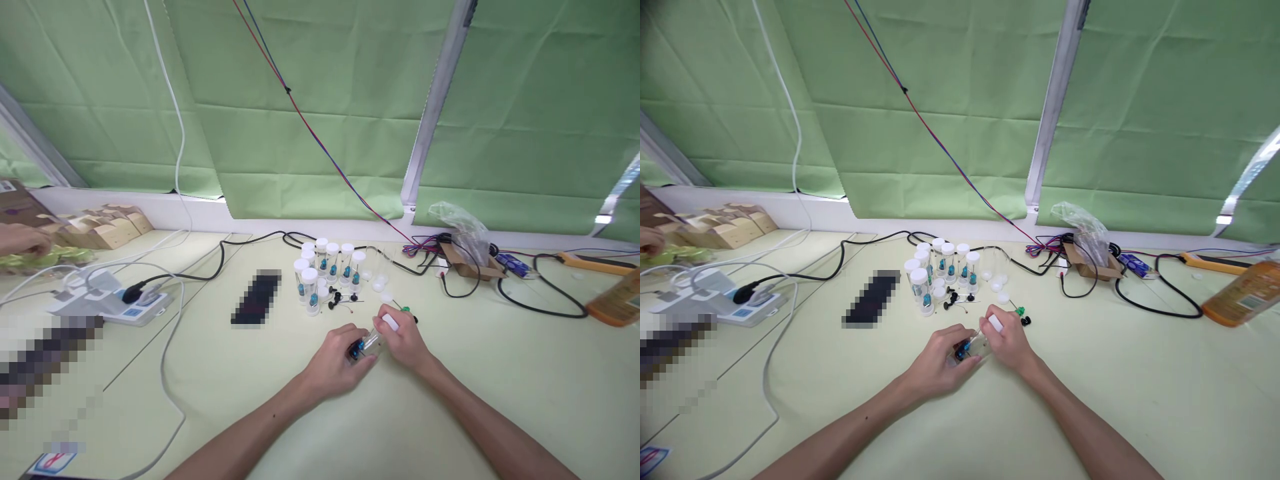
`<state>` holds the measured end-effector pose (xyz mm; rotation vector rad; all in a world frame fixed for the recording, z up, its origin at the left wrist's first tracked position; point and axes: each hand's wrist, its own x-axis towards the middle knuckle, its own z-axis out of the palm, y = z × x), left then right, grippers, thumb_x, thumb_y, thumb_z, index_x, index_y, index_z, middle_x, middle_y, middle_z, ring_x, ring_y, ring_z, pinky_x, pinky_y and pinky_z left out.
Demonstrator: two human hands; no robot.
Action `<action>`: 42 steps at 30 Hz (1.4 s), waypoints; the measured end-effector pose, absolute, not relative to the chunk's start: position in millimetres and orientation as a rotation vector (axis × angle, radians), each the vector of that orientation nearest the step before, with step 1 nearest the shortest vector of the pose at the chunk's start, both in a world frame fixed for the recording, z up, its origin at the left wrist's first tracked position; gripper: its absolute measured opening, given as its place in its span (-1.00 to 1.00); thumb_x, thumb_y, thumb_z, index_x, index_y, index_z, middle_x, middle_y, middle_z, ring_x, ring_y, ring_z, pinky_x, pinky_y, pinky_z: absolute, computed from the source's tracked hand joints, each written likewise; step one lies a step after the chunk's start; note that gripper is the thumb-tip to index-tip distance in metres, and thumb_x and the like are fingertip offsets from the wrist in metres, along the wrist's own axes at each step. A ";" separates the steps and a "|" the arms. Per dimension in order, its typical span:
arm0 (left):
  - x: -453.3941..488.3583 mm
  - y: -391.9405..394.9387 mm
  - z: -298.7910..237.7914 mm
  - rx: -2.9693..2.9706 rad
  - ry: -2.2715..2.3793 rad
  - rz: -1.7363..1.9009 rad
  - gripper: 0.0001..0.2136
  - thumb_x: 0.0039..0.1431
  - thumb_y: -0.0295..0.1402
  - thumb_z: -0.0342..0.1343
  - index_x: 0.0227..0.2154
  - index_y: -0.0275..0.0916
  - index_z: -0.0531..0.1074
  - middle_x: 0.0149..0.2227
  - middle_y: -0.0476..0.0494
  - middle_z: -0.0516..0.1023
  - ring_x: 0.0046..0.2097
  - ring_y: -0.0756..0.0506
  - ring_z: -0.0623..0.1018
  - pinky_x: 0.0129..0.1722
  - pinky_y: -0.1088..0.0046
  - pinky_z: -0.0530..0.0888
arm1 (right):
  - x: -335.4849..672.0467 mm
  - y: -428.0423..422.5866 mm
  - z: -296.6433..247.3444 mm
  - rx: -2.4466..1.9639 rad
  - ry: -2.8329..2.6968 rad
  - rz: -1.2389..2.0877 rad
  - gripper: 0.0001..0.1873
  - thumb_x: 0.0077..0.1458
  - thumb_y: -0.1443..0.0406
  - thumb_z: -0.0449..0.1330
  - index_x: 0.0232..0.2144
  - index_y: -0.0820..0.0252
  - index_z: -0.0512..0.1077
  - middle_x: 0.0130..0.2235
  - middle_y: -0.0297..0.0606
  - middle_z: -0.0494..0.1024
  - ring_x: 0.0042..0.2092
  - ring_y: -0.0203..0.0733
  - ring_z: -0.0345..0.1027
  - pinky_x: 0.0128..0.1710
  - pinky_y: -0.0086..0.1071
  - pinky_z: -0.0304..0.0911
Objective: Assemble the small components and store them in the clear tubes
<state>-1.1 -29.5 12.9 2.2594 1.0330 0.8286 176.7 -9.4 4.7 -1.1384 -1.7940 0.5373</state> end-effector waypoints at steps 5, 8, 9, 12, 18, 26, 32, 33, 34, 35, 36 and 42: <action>-2.1 -27.8 12.7 2.285 1.048 0.833 -0.84 0.11 -0.30 0.10 -0.29 -0.24 0.47 -0.43 -0.07 0.34 -0.42 -0.04 0.35 -0.42 0.44 0.28 | 176.1 -8.7 1.7 -1.142 -1.773 0.491 -0.72 0.14 0.24 0.05 -0.60 0.14 0.19 -0.67 -0.47 0.20 -0.62 -0.34 0.07 -0.58 -0.45 0.03; -4.4 -25.5 11.9 2.310 1.087 0.854 -0.78 0.09 -0.30 0.12 -0.20 -0.23 0.49 -0.36 -0.12 0.35 -0.37 -0.06 0.38 -0.38 0.42 0.33 | 174.3 -10.8 -0.2 -1.115 -1.757 0.494 -0.76 0.14 0.23 0.08 -0.55 0.14 0.23 -0.66 -0.46 0.26 -0.62 -0.34 0.12 -0.58 -0.46 0.08; -5.0 -25.0 11.8 2.327 1.102 0.868 -0.76 0.09 -0.30 0.12 -0.18 -0.22 0.49 -0.35 -0.13 0.35 -0.35 -0.07 0.38 -0.37 0.41 0.34 | 173.9 -11.7 -0.4 -1.102 -1.755 0.487 -0.78 0.14 0.23 0.09 -0.52 0.15 0.25 -0.64 -0.45 0.29 -0.61 -0.33 0.15 -0.56 -0.45 0.11; -5.8 -24.9 12.4 2.398 1.136 0.918 -0.73 0.10 -0.28 0.11 -0.13 -0.20 0.48 -0.30 -0.16 0.35 -0.29 -0.10 0.38 -0.33 0.38 0.36 | 173.1 -14.5 0.1 -1.065 -1.746 0.434 -0.88 0.12 0.23 0.13 -0.39 0.16 0.33 -0.57 -0.42 0.36 -0.57 -0.32 0.21 -0.52 -0.44 0.18; -4.8 -26.9 12.1 2.416 1.191 0.991 -0.76 0.09 -0.31 0.11 -0.16 -0.22 0.46 -0.31 -0.15 0.34 -0.32 -0.08 0.39 -0.36 0.39 0.39 | 173.9 -17.7 -1.9 -1.015 -1.677 0.453 -0.67 0.02 0.22 0.23 -0.15 0.16 0.30 -0.49 -0.43 0.30 -0.56 -0.35 0.13 -0.61 -0.47 0.14; -8.1 -19.5 12.0 2.278 1.291 1.254 -0.80 0.12 -0.32 0.12 -0.19 -0.20 0.40 -0.27 -0.11 0.38 -0.31 -0.05 0.44 -0.35 0.42 0.40 | 172.9 -13.1 -9.0 -0.864 -1.628 0.585 -0.61 0.12 0.27 0.12 0.01 0.13 0.20 -0.43 -0.40 0.27 -0.46 -0.31 0.20 -0.49 -0.44 0.20; -10.2 -15.4 20.4 2.011 1.547 1.575 -0.94 0.12 -0.40 0.09 -0.40 -0.21 0.31 -0.35 -0.05 0.31 -0.39 -0.02 0.37 -0.41 0.45 0.34 | 171.4 -12.6 -7.3 -0.907 -1.647 0.553 -0.75 0.21 0.30 0.02 -0.04 0.16 0.24 -0.46 -0.41 0.26 -0.49 -0.33 0.15 -0.51 -0.46 0.12; -10.5 -14.9 20.9 1.986 1.574 1.594 -0.93 0.12 -0.41 0.09 -0.41 -0.21 0.29 -0.36 -0.03 0.30 -0.40 -0.01 0.36 -0.42 0.46 0.33 | 171.6 -12.7 -7.6 -0.911 -1.652 0.548 -0.76 0.22 0.30 0.01 -0.05 0.16 0.25 -0.46 -0.41 0.25 -0.49 -0.34 0.15 -0.51 -0.46 0.12; -10.8 -14.3 21.0 1.971 1.597 1.602 -0.92 0.12 -0.41 0.09 -0.43 -0.21 0.28 -0.37 -0.03 0.28 -0.41 -0.01 0.35 -0.43 0.46 0.32 | 171.8 -12.7 -8.1 -0.914 -1.657 0.544 -0.77 0.22 0.30 0.01 -0.06 0.16 0.25 -0.47 -0.41 0.25 -0.49 -0.34 0.14 -0.51 -0.46 0.11; -11.1 -13.8 20.9 1.964 1.622 1.599 -0.91 0.11 -0.42 0.09 -0.44 -0.20 0.27 -0.38 -0.02 0.27 -0.42 -0.01 0.34 -0.43 0.46 0.31 | 172.0 -12.5 -8.8 -0.920 -1.661 0.543 -0.78 0.23 0.30 0.01 -0.07 0.17 0.26 -0.47 -0.41 0.24 -0.49 -0.34 0.14 -0.51 -0.46 0.11; -11.5 -13.3 20.7 1.960 1.649 1.590 -0.89 0.10 -0.42 0.09 -0.46 -0.20 0.25 -0.39 -0.01 0.26 -0.42 -0.01 0.33 -0.44 0.46 0.30 | 172.1 -12.3 -9.4 -0.926 -1.665 0.543 -0.79 0.23 0.30 0.00 -0.08 0.17 0.27 -0.47 -0.41 0.24 -0.49 -0.34 0.14 -0.51 -0.46 0.10; -13.7 -10.9 19.4 1.942 1.768 1.558 -0.86 0.04 -0.46 0.10 -0.50 -0.20 0.22 -0.42 0.01 0.24 -0.45 -0.01 0.32 -0.49 0.46 0.26 | 172.1 -10.6 -10.8 -0.955 -1.677 0.518 -0.82 0.23 0.30 0.01 -0.14 0.18 0.33 -0.49 -0.41 0.23 -0.49 -0.34 0.13 -0.51 -0.46 0.11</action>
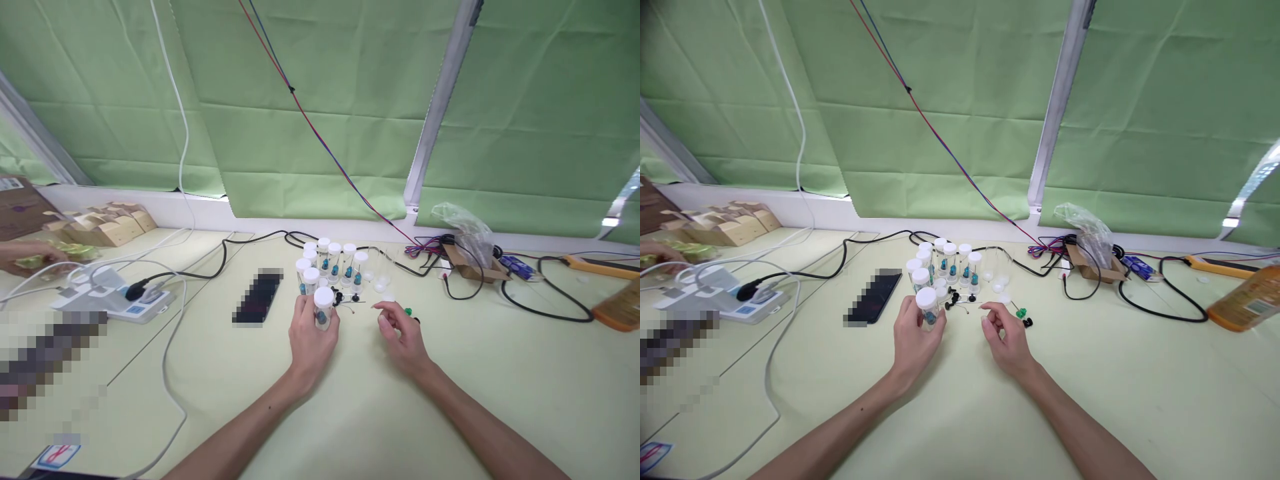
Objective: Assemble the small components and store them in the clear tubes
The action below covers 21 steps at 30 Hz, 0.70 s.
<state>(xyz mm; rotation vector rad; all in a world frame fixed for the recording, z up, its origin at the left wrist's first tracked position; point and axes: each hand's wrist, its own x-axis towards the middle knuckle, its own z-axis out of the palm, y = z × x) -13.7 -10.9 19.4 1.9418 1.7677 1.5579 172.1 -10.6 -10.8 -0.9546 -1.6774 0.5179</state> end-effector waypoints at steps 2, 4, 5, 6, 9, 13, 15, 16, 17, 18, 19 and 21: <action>-14.5 -10.0 19.2 1.923 1.789 1.558 -0.87 0.02 -0.47 0.10 -0.50 -0.20 0.23 -0.40 0.00 0.26 -0.44 -0.01 0.33 -0.48 0.46 0.26 | 172.2 -10.6 -10.6 -0.958 -1.681 0.515 -0.83 0.23 0.30 0.01 -0.16 0.18 0.34 -0.49 -0.41 0.23 -0.50 -0.34 0.13 -0.51 -0.47 0.10; -15.4 -8.9 19.0 1.897 1.808 1.555 -0.87 0.01 -0.48 0.10 -0.48 -0.20 0.23 -0.38 0.00 0.26 -0.41 -0.02 0.35 -0.47 0.46 0.28 | 172.5 -10.7 -10.3 -0.960 -1.687 0.509 -0.84 0.23 0.30 0.01 -0.18 0.18 0.34 -0.50 -0.41 0.22 -0.51 -0.34 0.12 -0.51 -0.47 0.10; -15.9 -8.3 18.9 1.884 1.818 1.553 -0.87 0.01 -0.48 0.10 -0.47 -0.20 0.24 -0.37 -0.01 0.26 -0.40 -0.03 0.36 -0.46 0.46 0.29 | 172.7 -10.7 -10.1 -0.961 -1.690 0.505 -0.84 0.23 0.30 0.01 -0.18 0.18 0.35 -0.50 -0.42 0.22 -0.51 -0.34 0.11 -0.52 -0.47 0.09; -16.3 -7.8 18.8 1.872 1.826 1.550 -0.88 0.01 -0.48 0.10 -0.46 -0.20 0.24 -0.36 -0.01 0.27 -0.39 -0.03 0.37 -0.46 0.45 0.29 | 172.9 -10.7 -9.9 -0.963 -1.693 0.498 -0.84 0.23 0.30 0.01 -0.19 0.18 0.35 -0.51 -0.42 0.22 -0.51 -0.34 0.11 -0.52 -0.47 0.09; -17.8 -6.5 18.7 1.846 1.840 1.556 -0.88 0.00 -0.48 0.11 -0.43 -0.19 0.27 -0.34 -0.02 0.27 -0.37 -0.04 0.38 -0.46 0.45 0.30 | 173.0 -10.9 -9.4 -0.977 -1.701 0.479 -0.85 0.23 0.30 0.02 -0.21 0.19 0.36 -0.51 -0.41 0.23 -0.50 -0.34 0.12 -0.51 -0.47 0.10; -20.4 -4.0 18.5 1.823 1.848 1.618 -0.88 0.00 -0.47 0.13 -0.40 -0.19 0.30 -0.32 -0.04 0.28 -0.34 -0.07 0.39 -0.45 0.44 0.30 | 172.6 -11.1 -8.8 -1.001 -1.710 0.457 -0.84 0.23 0.29 0.01 -0.23 0.19 0.37 -0.51 -0.41 0.23 -0.50 -0.34 0.13 -0.50 -0.47 0.11; -21.9 -2.2 18.0 1.819 1.853 1.645 -0.87 0.00 -0.46 0.14 -0.40 -0.19 0.29 -0.33 -0.04 0.28 -0.34 -0.07 0.38 -0.44 0.44 0.30 | 172.6 -11.1 -8.6 -1.014 -1.711 0.446 -0.84 0.23 0.28 0.01 -0.23 0.19 0.37 -0.52 -0.42 0.23 -0.50 -0.34 0.13 -0.50 -0.47 0.11; -22.7 -1.2 17.6 1.818 1.855 1.656 -0.86 0.00 -0.45 0.15 -0.39 -0.19 0.29 -0.34 -0.04 0.28 -0.34 -0.07 0.38 -0.44 0.44 0.30 | 172.7 -11.2 -8.6 -1.020 -1.712 0.443 -0.84 0.23 0.28 0.01 -0.24 0.19 0.37 -0.52 -0.42 0.23 -0.50 -0.34 0.13 -0.50 -0.47 0.11; -23.3 -0.2 17.2 1.817 1.856 1.668 -0.85 0.00 -0.44 0.16 -0.39 -0.19 0.28 -0.34 -0.03 0.28 -0.35 -0.07 0.38 -0.44 0.44 0.29 | 172.8 -11.2 -8.5 -1.025 -1.714 0.440 -0.83 0.23 0.28 0.01 -0.24 0.19 0.38 -0.52 -0.42 0.24 -0.51 -0.34 0.13 -0.50 -0.47 0.11; -24.0 0.7 16.8 1.817 1.857 1.680 -0.84 0.00 -0.43 0.17 -0.39 -0.19 0.28 -0.35 -0.03 0.27 -0.35 -0.07 0.37 -0.45 0.44 0.29 | 172.9 -11.2 -8.4 -1.029 -1.716 0.437 -0.83 0.22 0.27 0.01 -0.24 0.19 0.38 -0.52 -0.41 0.24 -0.51 -0.33 0.13 -0.51 -0.47 0.11; -24.7 1.4 16.4 1.817 1.857 1.691 -0.84 0.01 -0.42 0.18 -0.39 -0.20 0.28 -0.35 -0.03 0.27 -0.36 -0.07 0.37 -0.45 0.44 0.29 | 172.9 -11.2 -8.3 -1.033 -1.718 0.435 -0.83 0.22 0.27 0.01 -0.24 0.19 0.38 -0.52 -0.41 0.24 -0.51 -0.33 0.14 -0.50 -0.47 0.12; -25.9 2.7 15.8 1.812 1.856 1.706 -0.82 0.01 -0.38 0.20 -0.38 -0.20 0.28 -0.35 -0.03 0.27 -0.37 -0.07 0.36 -0.45 0.44 0.28 | 172.9 -11.1 -8.0 -1.038 -1.722 0.430 -0.82 0.22 0.27 0.01 -0.24 0.19 0.38 -0.52 -0.41 0.25 -0.50 -0.34 0.14 -0.50 -0.47 0.13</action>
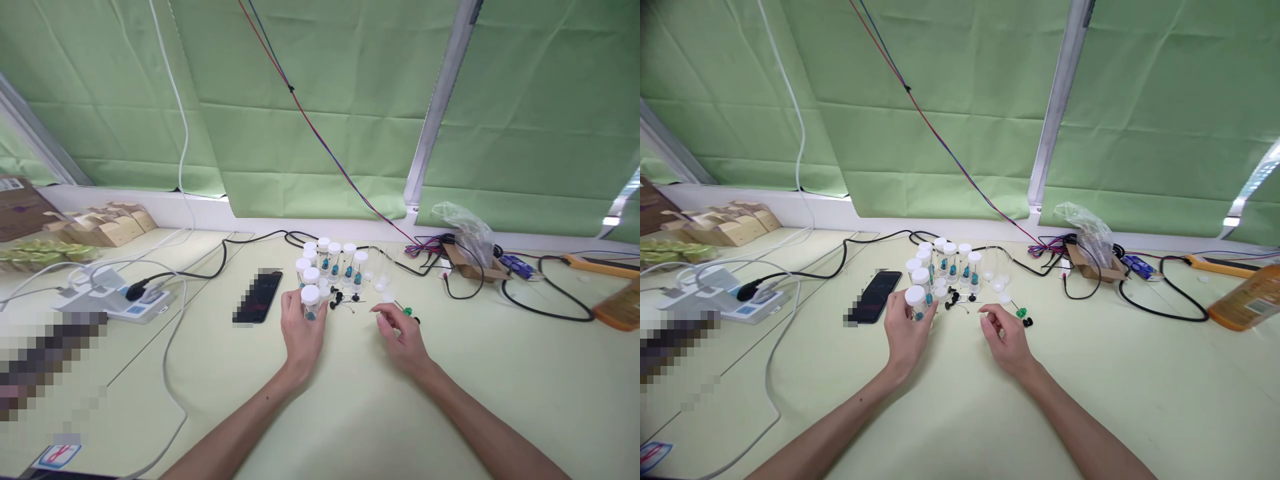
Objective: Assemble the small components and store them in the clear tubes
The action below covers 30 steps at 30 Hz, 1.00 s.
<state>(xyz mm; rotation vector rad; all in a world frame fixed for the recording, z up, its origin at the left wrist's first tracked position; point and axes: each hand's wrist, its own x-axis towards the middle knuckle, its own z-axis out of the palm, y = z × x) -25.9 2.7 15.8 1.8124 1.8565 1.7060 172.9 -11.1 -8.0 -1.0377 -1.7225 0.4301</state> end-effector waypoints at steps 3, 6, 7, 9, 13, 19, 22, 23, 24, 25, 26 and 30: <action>-27.5 4.2 15.5 1.796 1.861 1.707 -0.79 0.00 -0.34 0.22 -0.35 -0.20 0.29 -0.35 -0.03 0.27 -0.36 -0.07 0.36 -0.45 0.44 0.29 | 172.6 -10.7 -8.0 -1.044 -1.727 0.426 -0.82 0.22 0.26 0.01 -0.25 0.19 0.38 -0.52 -0.41 0.25 -0.50 -0.34 0.14 -0.50 -0.47 0.13; -28.2 5.5 15.8 1.787 1.855 1.708 -0.78 0.00 -0.33 0.23 -0.35 -0.20 0.29 -0.34 -0.04 0.27 -0.35 -0.08 0.36 -0.44 0.43 0.30 | 172.4 -10.7 -8.4 -1.048 -1.732 0.428 -0.82 0.23 0.26 0.01 -0.25 0.19 0.38 -0.52 -0.41 0.25 -0.50 -0.34 0.14 -0.50 -0.47 0.13; -28.2 5.9 15.8 1.785 1.851 1.708 -0.77 0.00 -0.32 0.23 -0.35 -0.20 0.29 -0.34 -0.04 0.27 -0.35 -0.08 0.36 -0.43 0.43 0.30 | 172.3 -10.8 -8.5 -1.050 -1.734 0.430 -0.82 0.23 0.26 0.01 -0.25 0.19 0.38 -0.52 -0.41 0.25 -0.50 -0.34 0.14 -0.50 -0.47 0.13; -28.2 6.6 15.6 1.783 1.847 1.708 -0.77 0.01 -0.30 0.23 -0.34 -0.20 0.29 -0.33 -0.04 0.27 -0.35 -0.08 0.35 -0.43 0.42 0.30 | 172.2 -11.1 -8.5 -1.051 -1.733 0.434 -0.82 0.23 0.26 0.01 -0.25 0.19 0.38 -0.52 -0.40 0.25 -0.50 -0.33 0.14 -0.50 -0.46 0.13; -28.8 8.5 13.1 1.774 1.839 1.713 -0.75 0.02 -0.29 0.23 -0.30 -0.20 0.29 -0.31 -0.06 0.28 -0.32 -0.09 0.36 -0.41 0.42 0.31 | 172.1 -11.1 -8.2 -1.057 -1.731 0.435 -0.81 0.24 0.24 0.00 -0.25 0.18 0.38 -0.52 -0.39 0.25 -0.50 -0.32 0.14 -0.50 -0.45 0.12; -30.1 11.7 9.5 1.725 1.826 1.716 -0.68 0.00 -0.28 0.24 -0.20 -0.19 0.28 -0.28 -0.06 0.31 -0.30 -0.08 0.38 -0.39 0.41 0.32 | 172.3 -10.5 -8.0 -1.058 -1.740 0.444 -0.81 0.24 0.25 0.00 -0.25 0.19 0.38 -0.52 -0.40 0.25 -0.50 -0.32 0.14 -0.49 -0.45 0.12; -29.9 11.3 10.4 1.708 1.822 1.712 -0.64 -0.01 -0.27 0.25 -0.18 -0.20 0.27 -0.27 -0.05 0.31 -0.32 -0.07 0.37 -0.39 0.41 0.33 | 172.6 -10.4 -7.7 -1.064 -1.743 0.448 -0.81 0.25 0.24 0.00 -0.25 0.18 0.38 -0.51 -0.40 0.25 -0.50 -0.32 0.13 -0.50 -0.45 0.12; -29.7 10.8 11.1 1.703 1.821 1.719 -0.62 -0.02 -0.27 0.26 -0.18 -0.20 0.26 -0.27 -0.05 0.31 -0.32 -0.07 0.36 -0.39 0.41 0.33 | 172.6 -10.3 -7.7 -1.064 -1.743 0.447 -0.80 0.25 0.24 -0.01 -0.25 0.18 0.38 -0.51 -0.40 0.24 -0.51 -0.32 0.13 -0.50 -0.45 0.11; -29.4 10.2 11.9 1.700 1.819 1.726 -0.60 -0.04 -0.26 0.27 -0.17 -0.20 0.26 -0.26 -0.06 0.31 -0.32 -0.06 0.36 -0.38 0.41 0.33 | 172.6 -10.2 -7.8 -1.064 -1.742 0.444 -0.80 0.25 0.24 -0.01 -0.25 0.19 0.38 -0.52 -0.40 0.24 -0.51 -0.32 0.13 -0.50 -0.45 0.11; -29.1 9.5 12.8 1.698 1.817 1.735 -0.58 -0.05 -0.25 0.28 -0.17 -0.20 0.25 -0.25 -0.06 0.31 -0.32 -0.06 0.36 -0.38 0.41 0.33 | 172.6 -10.1 -8.0 -1.063 -1.741 0.440 -0.80 0.25 0.23 -0.01 -0.25 0.19 0.38 -0.52 -0.40 0.24 -0.51 -0.32 0.13 -0.51 -0.45 0.11; -28.7 8.7 13.8 1.697 1.814 1.746 -0.57 -0.06 -0.24 0.29 -0.16 -0.20 0.24 -0.24 -0.06 0.31 -0.31 -0.06 0.35 -0.38 0.41 0.33 | 172.6 -10.0 -8.1 -1.063 -1.741 0.438 -0.80 0.25 0.23 -0.01 -0.25 0.19 0.38 -0.52 -0.40 0.24 -0.51 -0.32 0.13 -0.51 -0.45 0.11; -27.1 4.6 17.5 1.690 1.791 1.838 -0.53 -0.08 -0.22 0.30 -0.15 -0.20 0.22 -0.22 -0.08 0.28 -0.31 -0.05 0.32 -0.37 0.41 0.34 | 172.5 -10.2 -8.3 -1.076 -1.745 0.428 -0.78 0.25 0.22 -0.01 -0.26 0.19 0.38 -0.52 -0.40 0.25 -0.51 -0.32 0.13 -0.51 -0.45 0.11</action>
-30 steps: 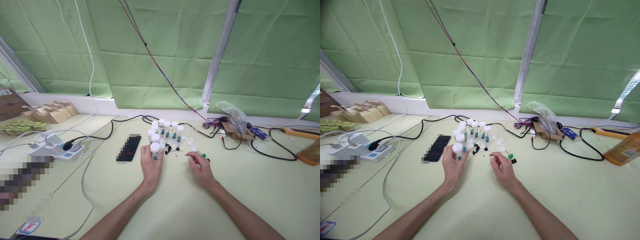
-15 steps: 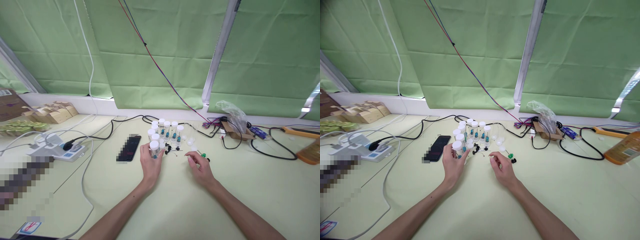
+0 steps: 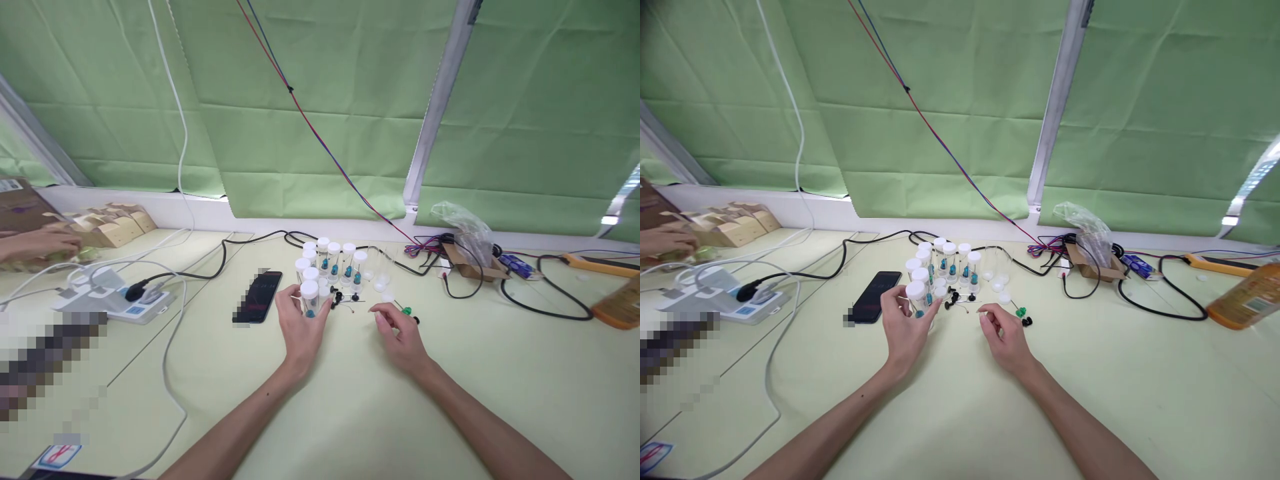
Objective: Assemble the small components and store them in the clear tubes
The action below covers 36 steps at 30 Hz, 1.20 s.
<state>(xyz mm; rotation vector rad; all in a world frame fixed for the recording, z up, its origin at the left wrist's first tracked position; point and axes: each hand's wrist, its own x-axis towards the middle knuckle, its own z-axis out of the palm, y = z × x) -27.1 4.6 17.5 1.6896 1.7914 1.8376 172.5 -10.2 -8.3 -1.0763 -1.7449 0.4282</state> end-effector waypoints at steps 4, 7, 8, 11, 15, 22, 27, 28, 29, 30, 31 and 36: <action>-25.8 1.4 21.0 1.671 1.754 1.965 -0.48 -0.11 -0.24 0.32 -0.13 -0.18 0.19 -0.21 -0.08 0.24 -0.35 -0.02 0.26 -0.35 0.42 0.33 | 172.8 -10.1 -7.3 -1.094 -1.744 0.420 -0.77 0.25 0.21 -0.02 -0.27 0.19 0.38 -0.51 -0.38 0.28 -0.51 -0.31 0.13 -0.50 -0.44 0.10; -25.4 0.2 23.1 1.689 1.729 2.041 -0.49 -0.10 -0.27 0.32 -0.13 -0.18 0.19 -0.24 -0.06 0.22 -0.37 -0.01 0.24 -0.37 0.43 0.32 | 172.7 -9.2 -6.5 -1.112 -1.743 0.413 -0.76 0.26 0.20 -0.03 -0.29 0.18 0.38 -0.51 -0.38 0.30 -0.52 -0.32 0.11 -0.50 -0.43 0.08; -25.2 -0.4 23.5 1.715 1.718 2.069 -0.51 -0.10 -0.28 0.32 -0.14 -0.18 0.19 -0.26 -0.05 0.22 -0.37 0.00 0.24 -0.38 0.44 0.31 | 172.6 -8.8 -6.4 -1.118 -1.741 0.409 -0.75 0.26 0.20 -0.04 -0.30 0.18 0.38 -0.51 -0.37 0.31 -0.52 -0.32 0.11 -0.50 -0.43 0.08; -23.2 -4.3 22.8 1.876 1.627 2.172 -0.57 -0.07 -0.34 0.31 -0.19 -0.18 0.21 -0.34 -0.01 0.21 -0.40 0.00 0.24 -0.42 0.46 0.29 | 172.4 -7.7 -6.4 -1.129 -1.734 0.403 -0.74 0.27 0.21 -0.04 -0.33 0.18 0.38 -0.49 -0.35 0.35 -0.51 -0.31 0.13 -0.49 -0.43 0.09; -15.5 -14.5 15.2 2.153 1.295 1.967 -0.73 0.06 -0.43 0.20 -0.22 -0.17 0.23 -0.47 0.07 0.22 -0.49 0.03 0.25 -0.50 0.52 0.25 | 173.6 -5.6 -7.6 -1.153 -1.716 0.383 -0.78 0.26 0.23 -0.02 -0.32 0.18 0.37 -0.48 -0.35 0.36 -0.48 -0.30 0.18 -0.46 -0.43 0.14; -3.4 -26.3 -1.3 2.491 0.939 0.796 -0.87 0.19 -0.43 -0.01 -0.33 -0.19 0.44 -0.44 -0.03 0.43 -0.49 0.02 0.39 -0.47 0.50 0.31 | 187.0 8.0 -9.1 -1.246 -1.642 0.081 -0.85 0.21 0.26 0.04 -0.24 0.19 0.36 -0.44 -0.32 0.36 -0.43 -0.25 0.23 -0.39 -0.39 0.20; -2.4 -26.9 -2.2 2.480 0.911 0.752 -0.82 0.20 -0.42 -0.04 -0.38 -0.18 0.47 -0.47 -0.05 0.45 -0.50 0.00 0.41 -0.46 0.48 0.31 | 203.3 24.4 -15.1 -1.348 -1.781 -0.097 -0.75 0.17 0.22 0.07 -0.15 0.19 0.42 -0.25 -0.16 0.37 -0.20 -0.08 0.30 -0.16 -0.21 0.25; -2.6 -26.7 -1.5 2.471 0.918 0.759 -0.81 0.20 -0.42 -0.05 -0.39 -0.18 0.48 -0.48 -0.06 0.45 -0.50 -0.01 0.41 -0.47 0.48 0.31 | 205.8 27.2 -17.5 -1.366 -1.820 -0.123 -0.73 0.16 0.20 0.08 -0.14 0.18 0.44 -0.21 -0.13 0.36 -0.17 -0.06 0.30 -0.13 -0.18 0.25; -2.8 -26.5 -0.8 2.464 0.924 0.764 -0.80 0.21 -0.42 -0.05 -0.39 -0.17 0.48 -0.48 -0.06 0.46 -0.50 -0.01 0.41 -0.46 0.48 0.31 | 207.7 29.5 -20.0 -1.386 -1.855 -0.138 -0.70 0.16 0.18 0.09 -0.12 0.17 0.46 -0.15 -0.10 0.35 -0.14 -0.04 0.30 -0.10 -0.15 0.24; -2.9 -26.3 -0.2 2.462 0.929 0.764 -0.80 0.21 -0.43 -0.05 -0.39 -0.17 0.48 -0.47 -0.06 0.46 -0.49 -0.01 0.41 -0.46 0.48 0.31 | 208.8 31.5 -22.2 -1.410 -1.903 -0.145 -0.67 0.17 0.16 0.10 -0.08 0.16 0.45 -0.09 -0.07 0.33 -0.10 -0.02 0.29 -0.06 -0.12 0.22; -3.0 -26.1 0.2 2.463 0.933 0.761 -0.79 0.21 -0.43 -0.06 -0.39 -0.17 0.48 -0.47 -0.06 0.47 -0.49 -0.01 0.41 -0.46 0.47 0.31 | 209.4 33.0 -24.1 -1.434 -1.942 -0.163 -0.65 0.17 0.14 0.09 -0.05 0.13 0.45 -0.03 -0.05 0.30 -0.05 0.00 0.27 -0.03 -0.09 0.20; -2.7 -26.4 0.7 2.502 0.953 0.706 -0.79 0.21 -0.46 -0.06 -0.40 -0.19 0.47 -0.47 -0.05 0.47 -0.48 -0.01 0.41 -0.45 0.48 0.30 | 206.9 36.6 -25.4 -1.539 -2.102 -0.243 -0.53 0.22 0.04 0.02 0.12 -0.02 0.33 0.15 0.00 0.19 0.13 0.11 0.13 0.04 -0.03 0.11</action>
